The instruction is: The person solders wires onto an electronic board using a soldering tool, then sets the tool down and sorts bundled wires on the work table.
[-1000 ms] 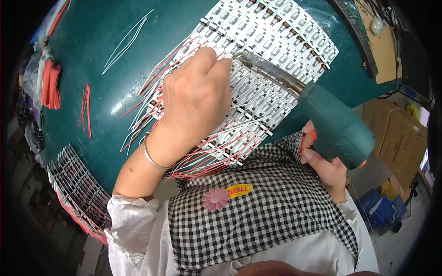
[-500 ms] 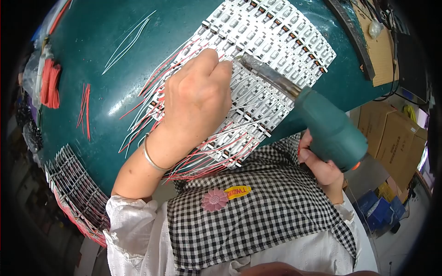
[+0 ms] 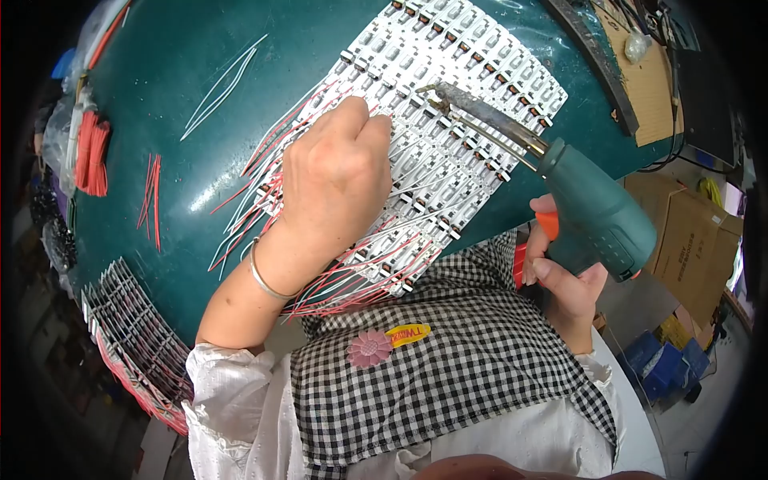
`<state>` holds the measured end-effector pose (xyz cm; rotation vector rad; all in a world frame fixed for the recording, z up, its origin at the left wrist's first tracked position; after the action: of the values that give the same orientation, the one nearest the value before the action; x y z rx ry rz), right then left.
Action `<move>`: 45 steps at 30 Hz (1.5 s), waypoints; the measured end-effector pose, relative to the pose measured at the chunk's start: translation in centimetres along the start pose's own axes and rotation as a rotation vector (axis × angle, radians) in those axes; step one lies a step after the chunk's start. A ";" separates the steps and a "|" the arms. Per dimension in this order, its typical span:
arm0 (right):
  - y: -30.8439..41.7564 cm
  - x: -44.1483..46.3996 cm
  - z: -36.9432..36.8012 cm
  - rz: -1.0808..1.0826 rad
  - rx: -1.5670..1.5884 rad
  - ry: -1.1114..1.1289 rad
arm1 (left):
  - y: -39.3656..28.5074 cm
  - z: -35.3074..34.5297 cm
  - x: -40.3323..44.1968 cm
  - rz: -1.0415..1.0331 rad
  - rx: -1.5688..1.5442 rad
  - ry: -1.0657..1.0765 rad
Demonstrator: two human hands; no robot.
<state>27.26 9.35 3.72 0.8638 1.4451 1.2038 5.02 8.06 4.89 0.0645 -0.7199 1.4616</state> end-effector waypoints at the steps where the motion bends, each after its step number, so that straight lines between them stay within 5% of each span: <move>1: 0.2 0.1 -0.1 0.006 -0.006 0.028 | 0.0 0.0 0.0 0.004 0.013 0.008; 8: 0.1 0.1 0.4 0.071 0.042 0.066 | -0.1 1.3 0.0 -0.015 0.063 0.055; 15: -0.1 0.7 3.2 0.131 0.099 0.106 | 5.4 12.6 -2.9 0.281 0.173 0.265; 18: -0.4 0.5 3.5 0.144 0.177 0.102 | 4.6 17.8 -1.6 0.289 0.246 0.036; 21: -0.4 0.1 1.9 0.109 0.175 0.141 | 0.1 15.2 0.6 0.105 0.045 -0.188; 25: -0.9 -1.3 0.5 0.100 0.047 0.240 | -1.2 4.7 0.2 -0.110 -0.141 -0.087; 32: -2.9 -2.8 1.3 -0.048 -0.004 0.189 | -0.4 0.5 -0.5 -0.079 -0.061 -0.077; 45: -3.2 -2.1 -0.5 0.146 -0.180 0.312 | 0.1 0.1 -0.8 -0.050 -0.153 -0.106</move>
<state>27.50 6.43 1.12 0.6881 1.5079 1.6089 4.96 7.26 4.56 0.0422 -0.9087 1.3587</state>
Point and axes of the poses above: each hand's wrist, its own x-axis towards the middle knuckle, its own z-axis out of the back of the hand, y = z × x, the point moved 10 cm from there along x, towards the middle knuckle, and after that the axes turned 9 degrees about -y, right-handed, at the moved point
